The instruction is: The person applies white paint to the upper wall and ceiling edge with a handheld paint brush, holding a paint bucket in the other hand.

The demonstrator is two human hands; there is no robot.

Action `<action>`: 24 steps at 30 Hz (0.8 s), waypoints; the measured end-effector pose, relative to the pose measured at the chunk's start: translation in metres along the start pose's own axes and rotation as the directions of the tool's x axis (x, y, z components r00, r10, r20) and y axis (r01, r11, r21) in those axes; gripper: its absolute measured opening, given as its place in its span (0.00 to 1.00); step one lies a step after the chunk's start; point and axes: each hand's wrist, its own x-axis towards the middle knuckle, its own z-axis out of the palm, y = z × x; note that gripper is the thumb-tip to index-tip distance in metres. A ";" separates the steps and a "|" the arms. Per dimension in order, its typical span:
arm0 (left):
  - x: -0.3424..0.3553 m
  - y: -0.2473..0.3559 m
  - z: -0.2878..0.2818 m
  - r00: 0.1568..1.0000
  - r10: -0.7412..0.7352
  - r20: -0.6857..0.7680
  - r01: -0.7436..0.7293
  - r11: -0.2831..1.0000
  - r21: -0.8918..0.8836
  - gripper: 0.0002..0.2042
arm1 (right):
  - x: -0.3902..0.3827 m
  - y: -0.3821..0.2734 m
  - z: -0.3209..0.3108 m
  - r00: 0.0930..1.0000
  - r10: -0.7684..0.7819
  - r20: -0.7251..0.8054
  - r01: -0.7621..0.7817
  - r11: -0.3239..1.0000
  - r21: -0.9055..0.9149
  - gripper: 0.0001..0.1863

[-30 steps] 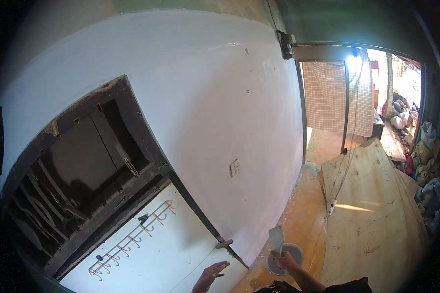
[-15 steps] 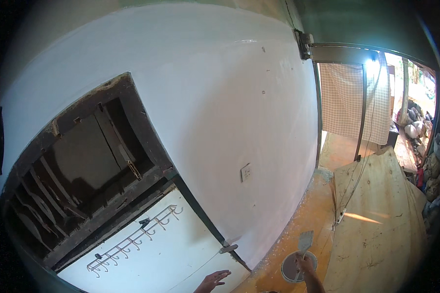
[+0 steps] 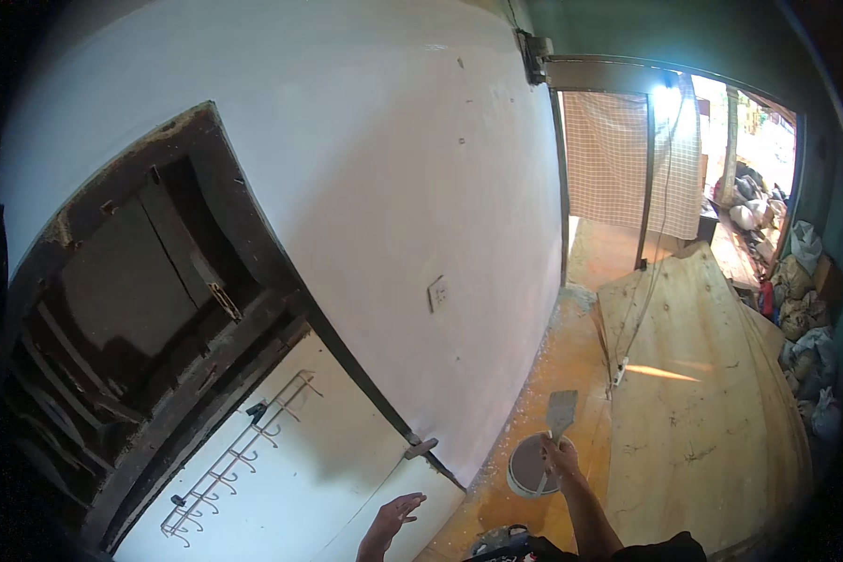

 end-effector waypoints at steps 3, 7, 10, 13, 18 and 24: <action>-0.003 -0.002 -0.001 1.000 -0.021 0.002 0.021 1.000 0.021 0.22 | 0.000 0.019 -0.006 0.995 0.080 -0.063 -0.080 0.997 -0.001 0.18; -0.009 -0.003 -0.010 1.000 -0.016 0.005 0.016 1.000 0.010 0.24 | -0.008 0.025 -0.013 0.995 0.077 -0.064 -0.079 0.997 -0.015 0.19; -0.006 0.001 -0.013 0.998 -0.029 0.050 0.031 0.999 -0.039 0.26 | -0.012 0.031 -0.022 0.991 0.108 -0.083 -0.106 0.994 0.021 0.18; -0.005 0.012 -0.003 0.997 -0.065 0.041 0.068 0.995 -0.071 0.26 | -0.015 0.035 -0.030 0.981 0.167 -0.099 -0.164 0.986 0.030 0.17; 0.032 0.031 0.019 0.983 -0.130 0.132 0.122 0.990 0.066 0.22 | -0.017 0.066 -0.061 0.955 0.240 -0.176 -0.230 0.970 0.074 0.18; 0.095 0.027 0.053 0.948 -0.175 0.266 0.135 0.977 0.163 0.24 | -0.021 0.078 -0.091 0.910 0.255 -0.328 -0.230 0.966 0.114 0.19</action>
